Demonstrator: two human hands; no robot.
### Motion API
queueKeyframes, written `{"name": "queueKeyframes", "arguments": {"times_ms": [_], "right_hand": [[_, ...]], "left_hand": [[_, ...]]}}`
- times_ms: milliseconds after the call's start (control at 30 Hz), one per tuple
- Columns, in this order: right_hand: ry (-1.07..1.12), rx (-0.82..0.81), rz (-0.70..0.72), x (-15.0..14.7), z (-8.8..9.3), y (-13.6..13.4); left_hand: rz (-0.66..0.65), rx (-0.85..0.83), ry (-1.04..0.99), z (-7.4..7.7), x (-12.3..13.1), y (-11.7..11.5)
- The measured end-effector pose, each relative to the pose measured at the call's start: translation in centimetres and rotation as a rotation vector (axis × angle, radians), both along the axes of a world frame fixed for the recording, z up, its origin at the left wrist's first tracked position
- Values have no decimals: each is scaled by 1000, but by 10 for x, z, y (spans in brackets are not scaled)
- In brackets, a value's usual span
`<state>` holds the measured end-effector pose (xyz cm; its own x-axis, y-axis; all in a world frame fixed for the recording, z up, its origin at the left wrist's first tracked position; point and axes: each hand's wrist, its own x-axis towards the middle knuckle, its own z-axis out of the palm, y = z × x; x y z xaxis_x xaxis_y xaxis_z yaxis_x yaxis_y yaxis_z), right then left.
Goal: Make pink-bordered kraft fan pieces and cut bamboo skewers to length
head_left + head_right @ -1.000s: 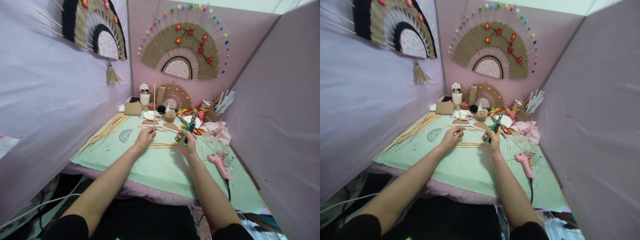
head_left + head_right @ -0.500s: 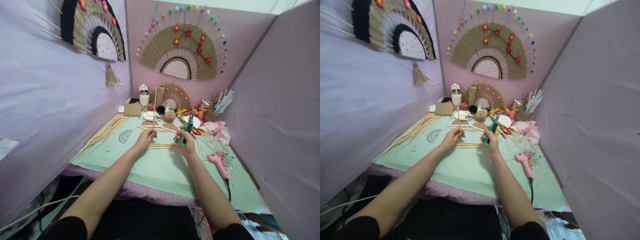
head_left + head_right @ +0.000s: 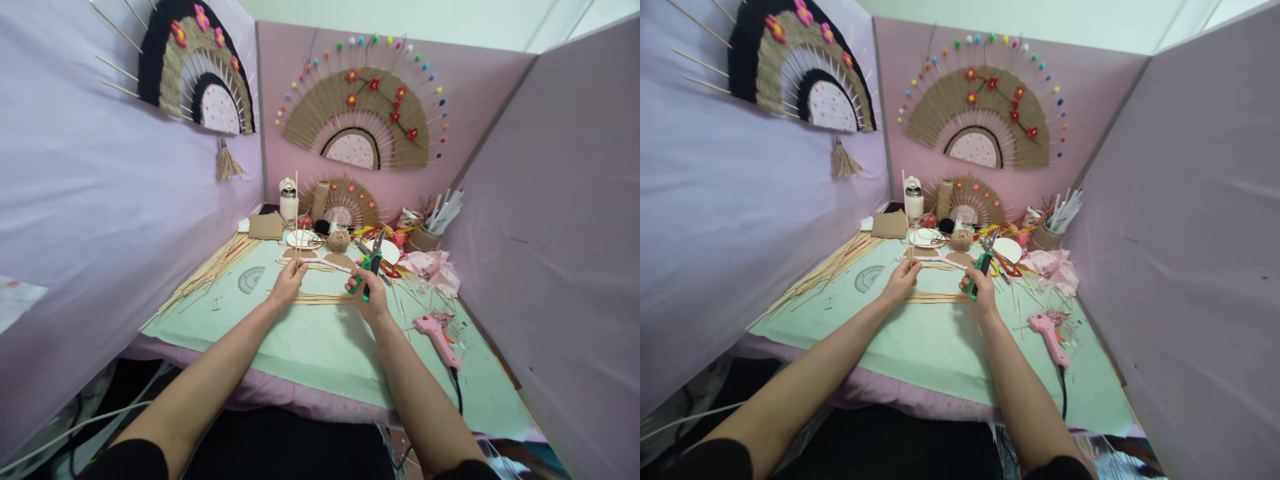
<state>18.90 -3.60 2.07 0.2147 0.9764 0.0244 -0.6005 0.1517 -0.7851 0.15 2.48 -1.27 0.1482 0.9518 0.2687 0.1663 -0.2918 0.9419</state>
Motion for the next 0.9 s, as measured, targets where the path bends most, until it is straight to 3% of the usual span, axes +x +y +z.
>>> {"name": "queueKeyframes", "arguments": {"times_ms": [233, 433, 533, 667, 800, 900], "right_hand": [[-9, -5, 6, -1, -1, 0], [-9, -16, 5, -2, 0, -1], [-13, -17, 3, -2, 0, -1], [-16, -18, 4, -2, 0, -1], [-14, -15, 5, -2, 0, -1], [-13, -17, 5, -2, 0, -1]], "left_hand": [[-45, -17, -42, -4, 2, 0], [-128, 12, -171, 2, 6, 1], [-222, -26, -279, 2, 6, 3], [-241, -108, -348, -4, 7, 5], [-266, -202, -357, -6, 8, 4], [-186, -153, -190, -3, 2, 4]]}}
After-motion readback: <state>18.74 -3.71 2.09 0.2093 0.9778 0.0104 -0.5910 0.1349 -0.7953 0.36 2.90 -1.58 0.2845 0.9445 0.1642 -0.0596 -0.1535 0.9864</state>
